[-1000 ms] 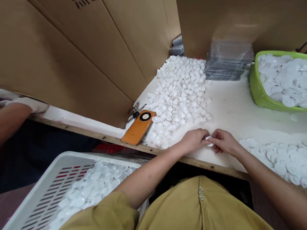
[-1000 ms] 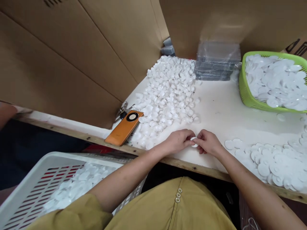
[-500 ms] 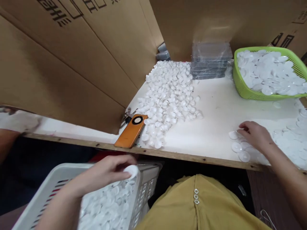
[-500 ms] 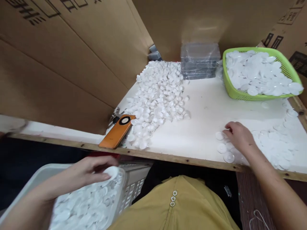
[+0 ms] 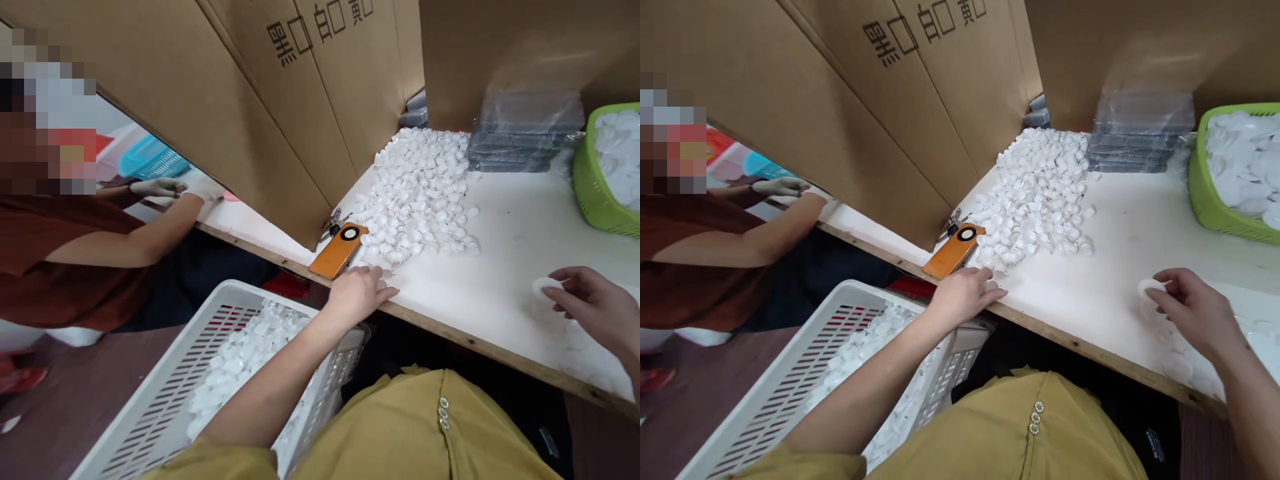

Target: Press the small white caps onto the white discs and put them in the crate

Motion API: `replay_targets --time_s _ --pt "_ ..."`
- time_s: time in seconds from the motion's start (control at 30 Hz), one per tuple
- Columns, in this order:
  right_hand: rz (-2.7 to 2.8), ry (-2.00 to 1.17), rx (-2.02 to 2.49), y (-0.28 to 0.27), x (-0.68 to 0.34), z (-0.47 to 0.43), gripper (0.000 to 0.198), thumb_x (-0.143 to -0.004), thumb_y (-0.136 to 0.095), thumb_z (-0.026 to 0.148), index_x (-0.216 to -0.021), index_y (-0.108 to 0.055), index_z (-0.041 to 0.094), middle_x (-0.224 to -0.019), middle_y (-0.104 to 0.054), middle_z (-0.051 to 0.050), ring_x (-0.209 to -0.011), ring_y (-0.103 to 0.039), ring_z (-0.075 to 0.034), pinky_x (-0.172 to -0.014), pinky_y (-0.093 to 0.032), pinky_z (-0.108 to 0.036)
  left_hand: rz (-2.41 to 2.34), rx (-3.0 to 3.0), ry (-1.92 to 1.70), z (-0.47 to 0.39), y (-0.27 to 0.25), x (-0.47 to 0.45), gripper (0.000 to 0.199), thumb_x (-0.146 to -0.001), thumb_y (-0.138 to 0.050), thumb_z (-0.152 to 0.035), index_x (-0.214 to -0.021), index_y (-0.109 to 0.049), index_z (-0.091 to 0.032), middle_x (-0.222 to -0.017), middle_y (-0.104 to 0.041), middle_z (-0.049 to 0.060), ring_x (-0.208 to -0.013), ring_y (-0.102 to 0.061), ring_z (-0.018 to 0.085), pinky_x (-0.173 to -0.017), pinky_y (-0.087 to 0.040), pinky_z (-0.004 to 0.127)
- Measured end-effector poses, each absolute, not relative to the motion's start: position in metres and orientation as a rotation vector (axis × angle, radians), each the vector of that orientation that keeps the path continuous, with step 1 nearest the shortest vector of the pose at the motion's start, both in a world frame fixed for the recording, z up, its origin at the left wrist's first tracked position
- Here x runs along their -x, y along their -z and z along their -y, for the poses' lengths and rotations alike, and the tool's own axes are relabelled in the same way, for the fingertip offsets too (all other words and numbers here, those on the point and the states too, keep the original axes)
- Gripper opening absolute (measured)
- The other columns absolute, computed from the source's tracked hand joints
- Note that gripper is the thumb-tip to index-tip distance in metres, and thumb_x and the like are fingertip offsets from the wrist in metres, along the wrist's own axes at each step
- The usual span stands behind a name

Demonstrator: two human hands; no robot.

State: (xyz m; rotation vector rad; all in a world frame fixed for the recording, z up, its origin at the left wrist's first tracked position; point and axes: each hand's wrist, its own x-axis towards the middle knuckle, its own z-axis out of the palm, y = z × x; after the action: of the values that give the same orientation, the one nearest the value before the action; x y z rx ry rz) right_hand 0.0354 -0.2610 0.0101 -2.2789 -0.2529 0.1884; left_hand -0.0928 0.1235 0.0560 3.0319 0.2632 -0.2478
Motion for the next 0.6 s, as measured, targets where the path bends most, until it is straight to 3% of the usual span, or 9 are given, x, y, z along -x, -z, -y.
replay_targets --time_s 0.1,0.2,0.33,0.43,0.6 --pt "0.224 -0.234 2.131 -0.017 -0.026 0.225 0.042 -0.073 -0.068 0.056 -0.099 -0.061 0.024 -0.073 -0.058 -0.002 -0.06 -0.062 -0.019 -0.053 -0.051 -0.032 -0.181 -3.083 0.422 -0.114 -0.052 0.078 0.028 -0.082 -0.058 -0.041 -0.091 -0.065 -0.016 -0.089 -0.065 0.012 -0.09 -0.062 0.028 -0.072 -0.046 0.034" --pt "0.253 -0.29 1.975 -0.017 -0.026 0.197 0.039 -0.074 -0.07 0.052 -0.097 -0.061 0.022 -0.074 -0.057 -0.001 -0.059 -0.059 -0.016 -0.051 -0.049 -0.027 -0.067 -2.842 0.445 -0.115 -0.05 0.069 0.015 -0.079 -0.06 -0.027 -0.087 -0.065 -0.016 -0.082 -0.065 0.008 -0.083 -0.062 0.023 -0.074 -0.046 0.032" --pt "0.184 -0.356 1.765 -0.011 -0.034 0.177 0.037 -0.071 -0.075 0.048 -0.09 -0.06 0.02 -0.072 -0.057 0.0 -0.058 -0.058 -0.014 -0.048 -0.048 -0.024 -0.049 -2.04 0.326 -0.096 -0.038 0.054 0.028 -0.077 -0.065 -0.034 -0.097 -0.059 -0.015 -0.079 -0.061 0.002 -0.071 -0.06 0.014 -0.069 -0.049 0.027" --pt "0.115 -0.366 1.705 -0.004 -0.037 0.175 0.037 -0.069 -0.076 0.046 -0.087 -0.06 0.018 -0.065 -0.057 0.0 -0.055 -0.056 -0.013 -0.046 -0.046 -0.022 -0.029 -1.685 0.328 -0.064 -0.02 0.037 0.037 -0.078 -0.067 -0.039 -0.102 -0.057 -0.013 -0.084 -0.061 0.003 -0.072 -0.062 0.012 -0.071 -0.051 0.028" --pt "0.063 -0.403 1.685 -0.001 -0.035 0.183 0.04 -0.066 -0.079 0.048 -0.084 -0.06 0.017 -0.063 -0.06 -0.001 -0.053 -0.056 -0.013 -0.045 -0.046 -0.022 0.279 -2.225 0.208 -0.026 -0.002 0.012 0.024 -0.083 -0.065 -0.033 -0.1 -0.068 -0.017 -0.096 -0.064 0.006 -0.092 -0.06 0.018 -0.087 -0.048 0.034"
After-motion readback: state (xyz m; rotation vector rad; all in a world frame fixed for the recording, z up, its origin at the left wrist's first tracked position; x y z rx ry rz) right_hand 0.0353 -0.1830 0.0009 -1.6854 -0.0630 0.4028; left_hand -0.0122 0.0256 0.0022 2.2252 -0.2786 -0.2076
